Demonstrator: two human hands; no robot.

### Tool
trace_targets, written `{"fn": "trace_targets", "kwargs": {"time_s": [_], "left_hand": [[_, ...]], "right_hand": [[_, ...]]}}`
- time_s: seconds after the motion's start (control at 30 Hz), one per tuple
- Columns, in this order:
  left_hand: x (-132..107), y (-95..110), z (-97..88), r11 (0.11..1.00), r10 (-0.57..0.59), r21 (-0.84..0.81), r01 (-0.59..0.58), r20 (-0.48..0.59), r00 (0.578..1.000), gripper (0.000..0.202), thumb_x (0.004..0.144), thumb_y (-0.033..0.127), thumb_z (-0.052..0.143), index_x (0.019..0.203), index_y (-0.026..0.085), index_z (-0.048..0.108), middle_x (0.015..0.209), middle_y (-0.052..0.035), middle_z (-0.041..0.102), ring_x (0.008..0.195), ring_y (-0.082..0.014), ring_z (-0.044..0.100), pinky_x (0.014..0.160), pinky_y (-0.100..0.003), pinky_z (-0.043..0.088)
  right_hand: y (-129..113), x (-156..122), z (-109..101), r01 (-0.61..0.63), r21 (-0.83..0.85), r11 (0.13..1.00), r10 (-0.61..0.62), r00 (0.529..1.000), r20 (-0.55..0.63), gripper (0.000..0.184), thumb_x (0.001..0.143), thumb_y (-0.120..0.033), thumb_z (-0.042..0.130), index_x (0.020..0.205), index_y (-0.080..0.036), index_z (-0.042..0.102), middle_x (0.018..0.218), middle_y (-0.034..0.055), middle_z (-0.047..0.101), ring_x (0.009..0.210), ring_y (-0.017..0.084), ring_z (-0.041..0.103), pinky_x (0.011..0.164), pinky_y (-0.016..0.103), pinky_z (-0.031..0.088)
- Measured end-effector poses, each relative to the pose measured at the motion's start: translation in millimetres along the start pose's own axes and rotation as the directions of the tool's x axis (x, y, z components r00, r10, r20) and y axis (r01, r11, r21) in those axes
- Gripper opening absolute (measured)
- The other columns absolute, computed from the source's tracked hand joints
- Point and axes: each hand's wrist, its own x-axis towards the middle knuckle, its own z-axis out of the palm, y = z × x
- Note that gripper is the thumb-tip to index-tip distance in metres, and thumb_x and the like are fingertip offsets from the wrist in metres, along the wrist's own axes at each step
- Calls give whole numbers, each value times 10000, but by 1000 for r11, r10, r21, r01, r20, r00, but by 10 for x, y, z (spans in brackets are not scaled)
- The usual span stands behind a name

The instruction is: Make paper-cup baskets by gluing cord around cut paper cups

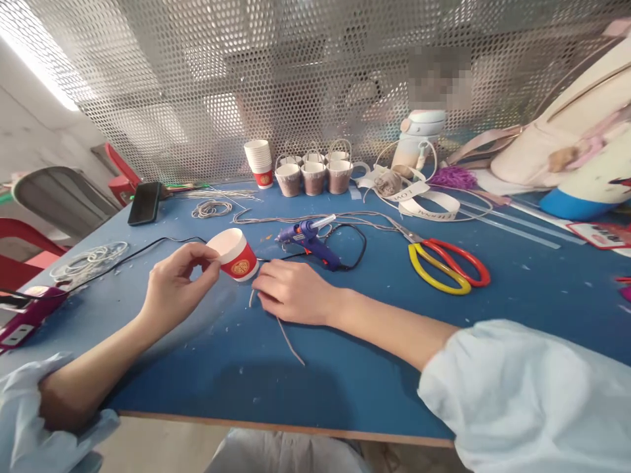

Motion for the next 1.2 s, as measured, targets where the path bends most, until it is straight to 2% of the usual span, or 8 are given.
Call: {"fn": "trace_targets", "kwargs": {"time_s": [0.13,0.3,0.37,0.47,0.6,0.7,1.0,1.2], "left_hand": [[-3,-37,11,998,28,59,-26,-24,999,54,794,158,550,794,195,590,723,35,619,604,-88,535,577,-211,408],[-17,-71,44,997,56,57,-57,10,998,48,814,173,545,801,196,586,737,29,624,615,-92,540,607,-221,430],[-18,-68,62,998,58,38,-59,25,998,53,821,179,538,795,195,580,733,25,624,616,-95,537,604,-222,435],[-22,-45,73,999,40,13,-41,44,998,61,825,183,527,783,195,570,719,19,621,615,-99,537,602,-226,444],[-64,13,58,999,19,-49,-15,84,996,60,833,185,526,798,195,573,759,6,640,601,-93,551,593,-223,458],[-115,61,46,995,39,-97,-28,112,993,65,839,159,528,807,194,572,757,12,635,602,-87,561,593,-211,458],[-147,102,108,994,75,-83,-69,76,994,88,824,123,537,828,204,570,736,14,613,631,-108,553,618,-228,464],[-131,130,124,985,166,-54,-164,38,985,138,789,89,521,843,210,562,736,9,624,631,-116,548,617,-234,470]], "right_hand": [[55,136,139,122,-67,990,-114,987,117,185,921,-130,498,992,-128,669,974,75,693,778,183,540,712,316,469],[25,98,156,25,-93,995,-5,979,203,188,953,-183,519,841,-140,665,866,79,665,749,190,518,691,327,451],[1,70,158,-15,-74,997,27,986,166,218,966,-176,485,820,-138,642,851,90,656,750,198,521,694,337,454],[-29,41,140,-88,43,995,87,996,24,201,983,-173,435,864,-146,595,884,101,654,778,205,542,727,354,467],[-71,22,81,-141,289,947,196,966,-171,118,989,-183,429,925,-193,528,827,44,632,739,163,563,701,299,480],[-104,19,63,-124,361,924,221,945,-240,105,974,-162,448,916,-212,520,803,21,616,710,144,558,671,267,470],[-178,103,115,-175,203,963,241,899,-367,162,892,-125,512,763,-221,529,617,-37,571,551,118,476,591,257,404],[-174,139,113,-212,133,968,247,900,-360,152,865,-140,533,734,-216,542,601,-40,595,533,111,489,583,249,396]]}}
